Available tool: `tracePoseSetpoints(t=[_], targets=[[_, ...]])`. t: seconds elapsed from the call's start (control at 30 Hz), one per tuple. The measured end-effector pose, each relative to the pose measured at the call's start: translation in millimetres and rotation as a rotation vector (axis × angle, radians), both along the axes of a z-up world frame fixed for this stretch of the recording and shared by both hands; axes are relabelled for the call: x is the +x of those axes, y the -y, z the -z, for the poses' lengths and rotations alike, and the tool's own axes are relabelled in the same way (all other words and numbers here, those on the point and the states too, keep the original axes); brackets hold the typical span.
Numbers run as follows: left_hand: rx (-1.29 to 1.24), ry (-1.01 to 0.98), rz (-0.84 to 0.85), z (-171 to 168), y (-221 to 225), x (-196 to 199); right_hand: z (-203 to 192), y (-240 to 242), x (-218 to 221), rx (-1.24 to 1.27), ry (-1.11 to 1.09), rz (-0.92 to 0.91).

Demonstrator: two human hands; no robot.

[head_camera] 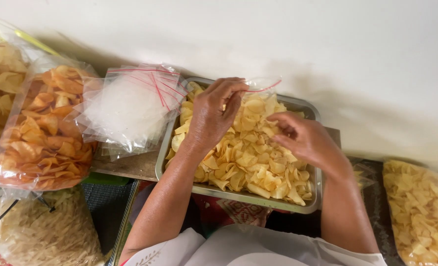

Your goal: Packaging small portions of chips into plastic zip-lock bags from a metal tray.

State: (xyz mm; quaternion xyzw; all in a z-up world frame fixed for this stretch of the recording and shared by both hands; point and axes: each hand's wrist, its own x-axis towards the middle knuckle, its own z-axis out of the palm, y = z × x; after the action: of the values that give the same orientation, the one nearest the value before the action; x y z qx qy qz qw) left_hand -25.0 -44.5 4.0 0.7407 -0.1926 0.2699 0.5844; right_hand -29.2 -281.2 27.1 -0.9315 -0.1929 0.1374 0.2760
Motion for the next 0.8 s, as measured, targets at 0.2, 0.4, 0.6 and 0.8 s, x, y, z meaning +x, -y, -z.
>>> tracePoseSetpoints(t=[0.2,0.4,0.6,0.8], targets=[[-0.013,-0.007,0.019,-3,1,-5,-13,17,-5,0.075,-0.058,0.035],[0.107,-0.006,0.034,-13,5,-10,-15,40,-10,0.326,0.263,-0.003],[0.213,0.089,0.089,-7,18,-12,-17,25,-18,0.492,0.565,0.045],[0.3,0.113,0.095,-11,24,-23,-20,6,-23,0.188,0.817,0.01]])
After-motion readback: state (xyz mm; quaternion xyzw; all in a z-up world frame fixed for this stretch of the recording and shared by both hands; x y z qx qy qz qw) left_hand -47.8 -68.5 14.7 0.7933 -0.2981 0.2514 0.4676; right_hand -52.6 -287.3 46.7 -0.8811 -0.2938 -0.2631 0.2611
